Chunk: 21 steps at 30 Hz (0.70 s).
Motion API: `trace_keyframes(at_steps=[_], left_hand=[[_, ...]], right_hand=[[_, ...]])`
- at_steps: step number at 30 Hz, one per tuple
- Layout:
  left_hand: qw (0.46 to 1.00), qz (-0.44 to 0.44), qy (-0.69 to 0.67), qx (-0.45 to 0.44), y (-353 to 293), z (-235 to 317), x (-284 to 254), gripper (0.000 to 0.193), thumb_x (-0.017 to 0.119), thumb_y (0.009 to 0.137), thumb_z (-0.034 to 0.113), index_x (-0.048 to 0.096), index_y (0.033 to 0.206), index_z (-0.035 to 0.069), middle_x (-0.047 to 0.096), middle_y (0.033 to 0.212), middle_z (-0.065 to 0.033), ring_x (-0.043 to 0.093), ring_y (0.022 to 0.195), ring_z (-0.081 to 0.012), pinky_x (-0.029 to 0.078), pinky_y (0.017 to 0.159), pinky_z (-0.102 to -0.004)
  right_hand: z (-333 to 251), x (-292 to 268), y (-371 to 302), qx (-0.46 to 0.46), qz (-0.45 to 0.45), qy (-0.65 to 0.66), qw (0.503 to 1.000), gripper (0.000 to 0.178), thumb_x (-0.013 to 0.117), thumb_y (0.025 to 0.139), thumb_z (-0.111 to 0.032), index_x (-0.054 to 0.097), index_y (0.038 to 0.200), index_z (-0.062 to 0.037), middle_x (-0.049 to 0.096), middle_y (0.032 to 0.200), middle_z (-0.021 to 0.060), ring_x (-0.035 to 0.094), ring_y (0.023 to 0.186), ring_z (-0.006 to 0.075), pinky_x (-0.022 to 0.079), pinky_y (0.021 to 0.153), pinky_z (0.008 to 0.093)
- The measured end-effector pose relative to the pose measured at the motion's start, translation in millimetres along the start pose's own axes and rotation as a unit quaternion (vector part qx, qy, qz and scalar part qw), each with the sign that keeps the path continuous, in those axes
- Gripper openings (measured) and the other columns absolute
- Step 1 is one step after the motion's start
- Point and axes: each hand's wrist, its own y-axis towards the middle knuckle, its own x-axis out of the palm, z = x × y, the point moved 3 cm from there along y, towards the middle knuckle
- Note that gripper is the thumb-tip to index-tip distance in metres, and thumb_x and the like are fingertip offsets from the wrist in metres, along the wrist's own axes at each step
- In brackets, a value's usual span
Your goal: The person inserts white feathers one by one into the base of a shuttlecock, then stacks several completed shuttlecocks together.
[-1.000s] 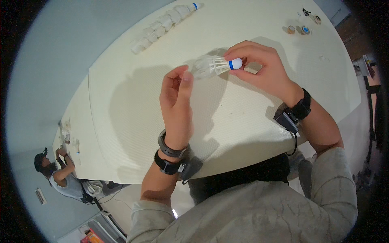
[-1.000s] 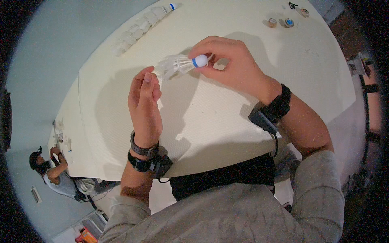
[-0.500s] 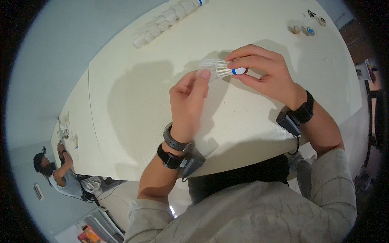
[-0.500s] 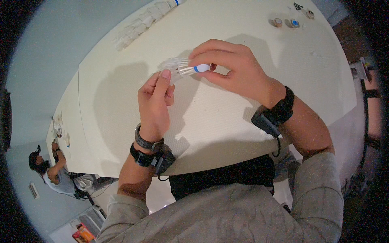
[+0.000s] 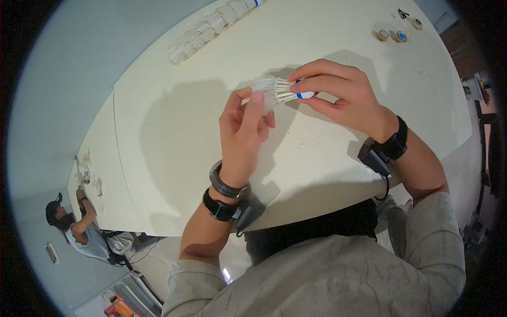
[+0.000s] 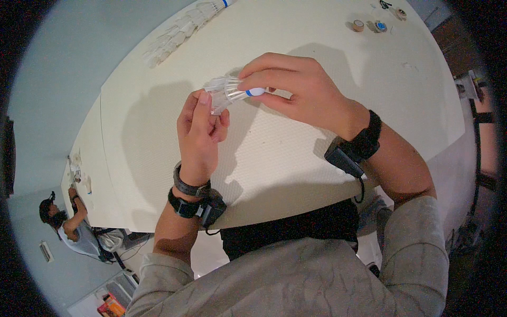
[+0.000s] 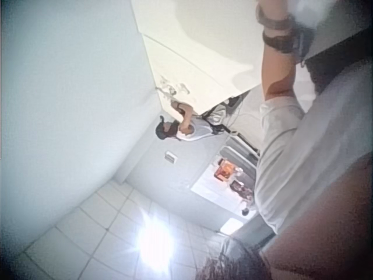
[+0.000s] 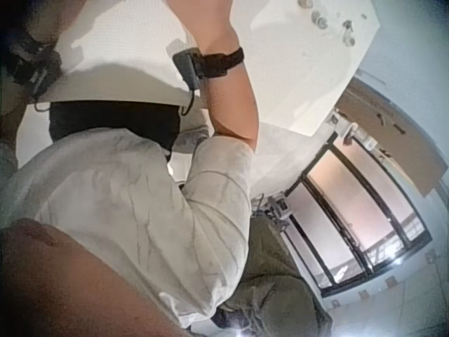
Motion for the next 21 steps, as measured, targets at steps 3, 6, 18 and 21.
trace_keyframes(at_steps=[3,6,18,21], left_hand=[[0.998,-0.058,0.03,-0.015,2.8,0.8,-6.7,0.034,0.057,0.106,0.036,0.068,0.102,0.003,0.057,0.067,0.0001,0.043,0.055,-0.0033,0.025,0.048,-0.0205],[0.993,-0.088,0.083,-0.001,3.0,2.2,-7.0,0.035,0.057,0.106,0.037,0.069,0.1,0.003,0.056,0.065,0.0012,0.043,0.055,-0.003,0.026,0.048,-0.0205],[0.984,-0.088,0.131,0.08,3.6,1.2,-12.5,0.032,0.06,0.106,0.028,0.071,0.092,0.001,0.057,0.068,0.0031,0.039,0.055,-0.0034,0.028,0.049,-0.0227],[0.982,-0.084,0.138,0.097,3.4,3.0,-11.3,0.032,0.061,0.106,0.028,0.071,0.09,0.001,0.056,0.067,0.0033,0.039,0.056,-0.0034,0.028,0.05,-0.0226]], right_hand=[[0.6,-0.1,1.7,-0.009,0.0,-0.006,1.0,0.021,0.074,0.085,-0.002,0.073,0.107,-0.0056,0.072,0.113,0.0075,0.071,0.089,0.0217,0.059,0.074,0.031],[-1.3,0.1,3.2,-0.007,-0.006,0.011,1.0,0.022,0.074,0.086,-0.003,0.073,0.108,-0.0062,0.072,0.113,0.0078,0.071,0.09,0.022,0.059,0.075,0.0316],[-0.6,0.2,2.6,0.03,-0.001,0.007,1.0,0.021,0.074,0.087,-0.005,0.072,0.108,-0.0058,0.073,0.109,0.0083,0.071,0.093,0.0238,0.058,0.079,0.0328],[-0.5,-0.8,3.5,0.04,0.001,0.019,0.999,0.02,0.074,0.087,-0.005,0.072,0.107,-0.0056,0.073,0.107,0.0081,0.071,0.092,0.0242,0.057,0.078,0.0331]])
